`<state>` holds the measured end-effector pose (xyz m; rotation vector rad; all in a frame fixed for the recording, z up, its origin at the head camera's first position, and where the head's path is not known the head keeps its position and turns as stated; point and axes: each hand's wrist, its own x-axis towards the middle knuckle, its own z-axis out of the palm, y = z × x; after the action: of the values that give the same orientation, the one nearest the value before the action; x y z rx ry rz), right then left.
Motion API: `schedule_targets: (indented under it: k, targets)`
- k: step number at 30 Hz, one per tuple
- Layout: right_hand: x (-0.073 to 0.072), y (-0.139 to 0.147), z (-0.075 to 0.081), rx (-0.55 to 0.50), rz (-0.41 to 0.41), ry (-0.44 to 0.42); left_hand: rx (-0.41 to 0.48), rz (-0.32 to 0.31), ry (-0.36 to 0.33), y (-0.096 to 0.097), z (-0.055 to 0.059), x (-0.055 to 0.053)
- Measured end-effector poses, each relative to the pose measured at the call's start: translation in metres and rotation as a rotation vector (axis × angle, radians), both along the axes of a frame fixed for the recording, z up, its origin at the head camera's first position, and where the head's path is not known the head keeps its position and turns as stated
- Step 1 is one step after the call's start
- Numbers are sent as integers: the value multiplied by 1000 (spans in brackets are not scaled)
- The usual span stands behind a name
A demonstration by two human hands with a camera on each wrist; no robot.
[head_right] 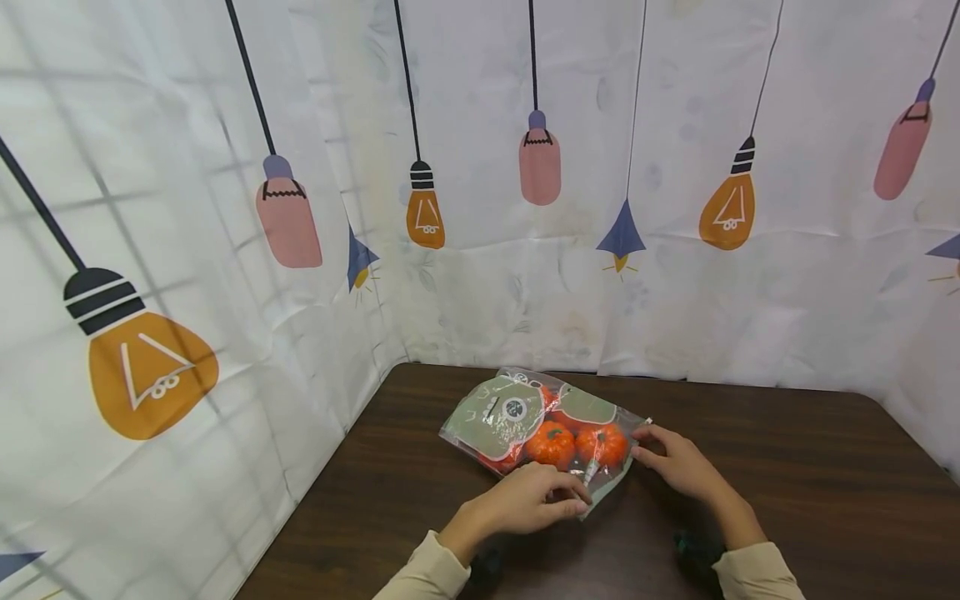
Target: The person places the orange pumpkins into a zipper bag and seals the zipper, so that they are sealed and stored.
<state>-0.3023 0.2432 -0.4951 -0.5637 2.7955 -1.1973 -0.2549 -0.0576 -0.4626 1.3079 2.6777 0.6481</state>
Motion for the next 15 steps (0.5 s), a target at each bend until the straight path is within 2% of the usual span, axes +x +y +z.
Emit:
schedule_targets:
  k: [7, 15]
  targets:
    - [0, 0, 0, 2, 3, 10, -58, 32, -32, 3, 0, 5]
    - [-1, 0, -3, 18, -10, 20, -105, 2, 18, 5, -4, 8]
